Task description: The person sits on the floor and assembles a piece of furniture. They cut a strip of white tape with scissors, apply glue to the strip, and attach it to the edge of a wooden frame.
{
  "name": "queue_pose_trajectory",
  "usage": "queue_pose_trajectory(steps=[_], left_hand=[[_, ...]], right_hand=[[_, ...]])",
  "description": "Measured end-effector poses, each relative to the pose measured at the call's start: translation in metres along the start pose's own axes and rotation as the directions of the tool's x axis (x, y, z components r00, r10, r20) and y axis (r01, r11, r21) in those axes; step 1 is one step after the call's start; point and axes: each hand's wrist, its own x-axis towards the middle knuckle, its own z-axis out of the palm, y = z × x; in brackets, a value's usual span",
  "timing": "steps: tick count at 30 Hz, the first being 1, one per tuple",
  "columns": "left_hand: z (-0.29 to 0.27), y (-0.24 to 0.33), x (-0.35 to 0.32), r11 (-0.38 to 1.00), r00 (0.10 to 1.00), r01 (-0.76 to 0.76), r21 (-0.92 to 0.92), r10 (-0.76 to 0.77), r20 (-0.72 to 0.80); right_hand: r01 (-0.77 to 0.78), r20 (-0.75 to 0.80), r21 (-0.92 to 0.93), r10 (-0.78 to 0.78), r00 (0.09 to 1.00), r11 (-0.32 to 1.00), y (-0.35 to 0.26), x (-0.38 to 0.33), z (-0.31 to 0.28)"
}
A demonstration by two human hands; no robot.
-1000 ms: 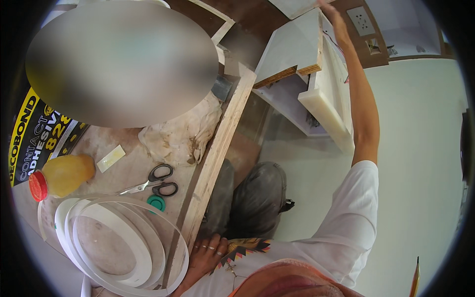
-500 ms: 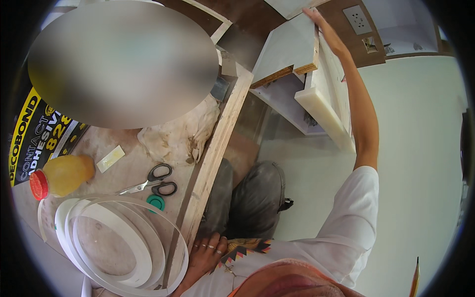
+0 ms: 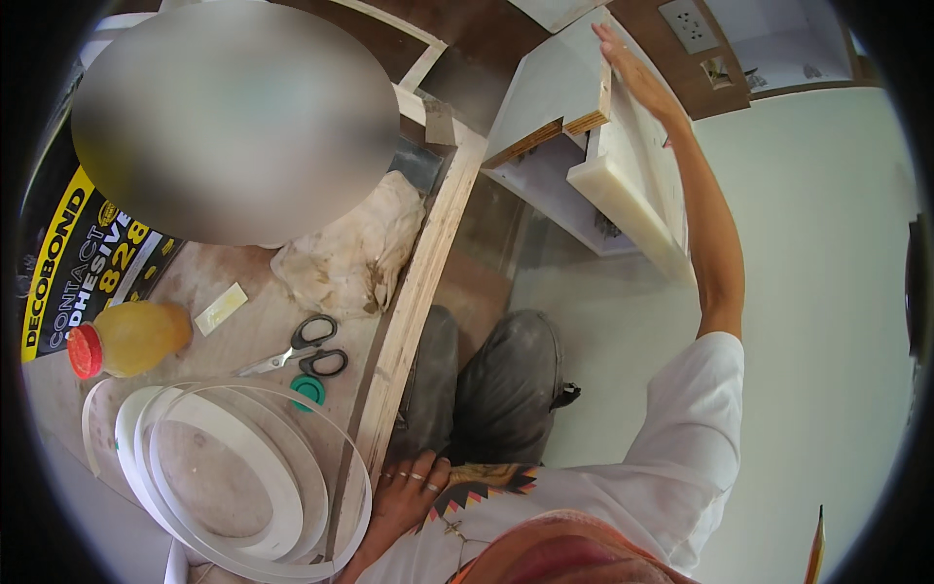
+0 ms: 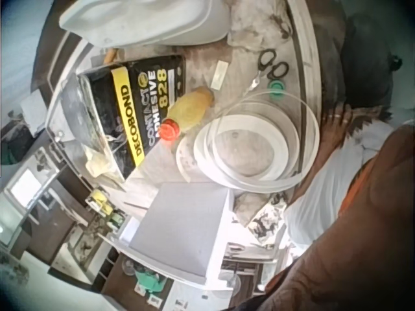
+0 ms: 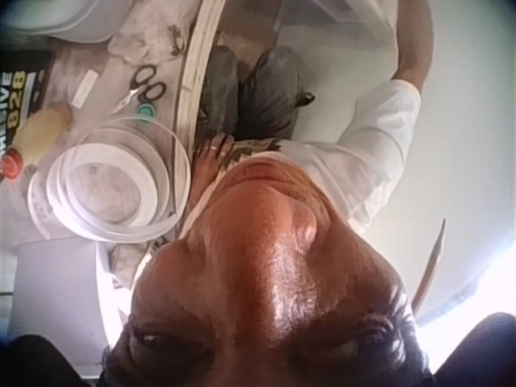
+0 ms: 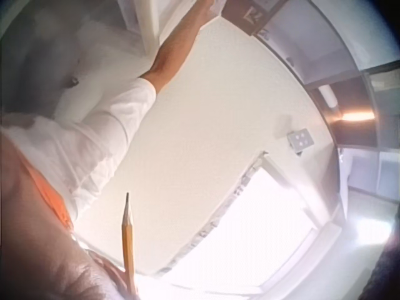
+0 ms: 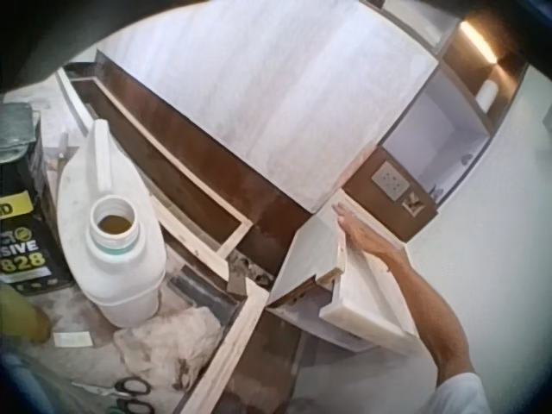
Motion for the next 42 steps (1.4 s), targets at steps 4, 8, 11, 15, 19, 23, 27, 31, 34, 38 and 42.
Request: queue_pose_trajectory(steps=[4,8,11,15,19,23,27,31,34,38,42], left_hand=[[0.004,-0.001,0.004,0.992,0.979,-0.019,0.125,0.044,-0.197],[-0.004,-0.002,0.008,0.995,0.982,-0.063,0.083,0.076,-0.172],[-0.004,-0.001,0.002,0.999,0.992,-0.025,0.028,0.028,-0.123],[-0.003,0.001,0.0,1.0,1.0,0.012,-0.029,-0.013,-0.026],[0.004,-0.002,0.003,0.996,0.983,-0.03,0.081,0.044,-0.176],[-0.001,-0.002,0.005,0.996,0.982,-0.047,0.082,0.061,-0.178],[0.002,-0.001,0.005,0.996,0.977,-0.04,0.086,0.057,-0.204],[-0.004,-0.004,0.006,0.993,0.983,-0.073,0.094,0.088,-0.164],[0.003,0.001,0.005,0.996,0.979,-0.012,0.092,0.031,-0.204],[0.002,0.003,0.006,0.993,0.986,-0.005,0.116,0.024,-0.163],[0.003,-0.004,0.006,0.992,0.987,-0.05,0.114,0.067,-0.145]], right_hand=[[0.058,-0.101,0.34,-0.025,0.995,0.939,-0.056,-0.004,-0.031],[-0.025,-0.012,-0.03,0.024,1.0,0.999,0.003,-0.01,-0.002],[0.027,-0.111,0.203,-0.004,0.994,0.979,-0.051,-0.007,-0.024],[0.084,-0.097,0.075,-0.077,0.992,0.994,-0.036,-0.01,-0.023],[0.065,-0.072,0.084,-0.059,0.996,0.994,-0.024,0.003,-0.029],[-0.077,-0.024,0.145,0.081,0.996,0.986,-0.025,0.021,-0.031],[-0.032,-0.03,0.145,0.037,0.999,0.989,0.005,0.041,-0.027],[-0.104,-0.195,0.252,0.155,0.968,0.962,0.044,0.055,-0.045],[0.04,-0.344,0.199,0.032,0.938,0.979,-0.016,0.069,-0.028],[0.237,-0.404,-0.359,-0.379,0.832,0.903,-0.006,0.063,-0.027],[0.025,-0.363,-0.178,-0.09,0.927,0.984,0.126,0.076,-0.038]])
